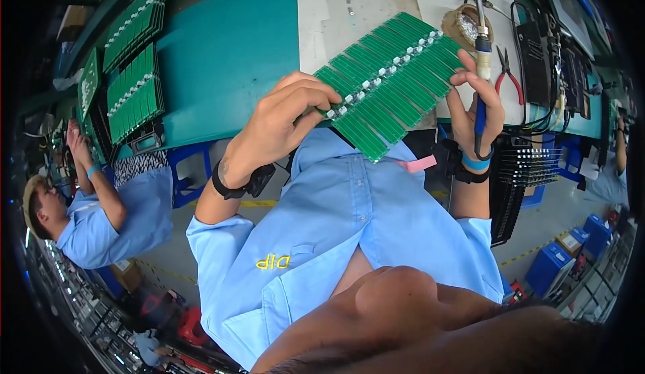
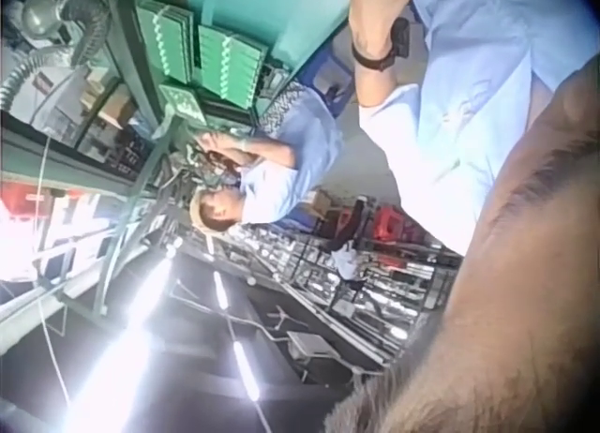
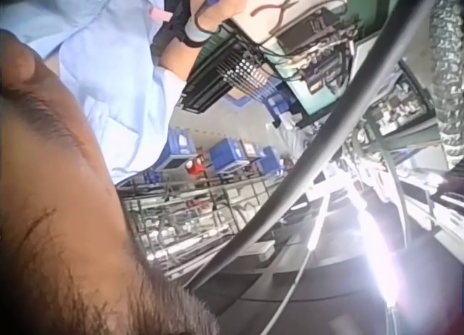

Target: The person solders components onto a circuit board using a soldering iron and wire, turns the board over, and places it onto a rack. They then pick up another circuit board and repeat the soldering process.

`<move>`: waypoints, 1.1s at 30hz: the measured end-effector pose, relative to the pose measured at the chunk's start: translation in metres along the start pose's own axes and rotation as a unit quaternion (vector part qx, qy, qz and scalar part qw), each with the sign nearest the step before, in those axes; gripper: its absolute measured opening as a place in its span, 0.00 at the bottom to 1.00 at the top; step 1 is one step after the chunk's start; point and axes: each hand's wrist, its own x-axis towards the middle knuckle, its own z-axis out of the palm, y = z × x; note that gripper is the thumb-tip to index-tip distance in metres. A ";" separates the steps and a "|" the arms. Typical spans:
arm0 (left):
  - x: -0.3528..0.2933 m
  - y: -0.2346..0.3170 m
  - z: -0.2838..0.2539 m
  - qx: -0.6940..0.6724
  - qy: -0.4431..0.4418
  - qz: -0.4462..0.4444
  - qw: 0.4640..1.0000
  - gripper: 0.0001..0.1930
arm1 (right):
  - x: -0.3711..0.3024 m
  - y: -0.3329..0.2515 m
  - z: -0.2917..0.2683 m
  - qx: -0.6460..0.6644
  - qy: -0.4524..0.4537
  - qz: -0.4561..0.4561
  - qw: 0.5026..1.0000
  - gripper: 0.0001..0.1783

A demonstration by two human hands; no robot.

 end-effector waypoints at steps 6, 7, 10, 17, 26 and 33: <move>0.000 -0.007 -0.002 -0.010 0.007 0.019 1.000 0.14 | -0.001 0.002 0.001 -0.005 0.000 0.011 1.000 0.33; 0.000 -0.008 -0.002 -0.009 0.008 0.022 1.000 0.14 | -0.001 0.002 0.001 -0.004 0.001 0.012 1.000 0.33; 0.000 -0.010 -0.003 -0.007 0.011 0.029 0.999 0.14 | 0.000 0.002 0.002 -0.002 0.001 0.012 1.000 0.33; -0.001 -0.009 -0.004 -0.040 0.029 0.025 0.998 0.15 | 0.014 -0.002 0.003 -0.026 0.034 -0.035 0.998 0.30; 0.006 -0.007 -0.004 -0.164 0.053 0.048 0.984 0.14 | 0.033 -0.041 -0.026 -0.027 0.034 -0.058 0.997 0.32; 0.018 -0.021 -0.006 -0.499 -0.016 -0.168 0.850 0.10 | 0.041 -0.046 -0.027 -0.012 -0.009 0.058 0.998 0.34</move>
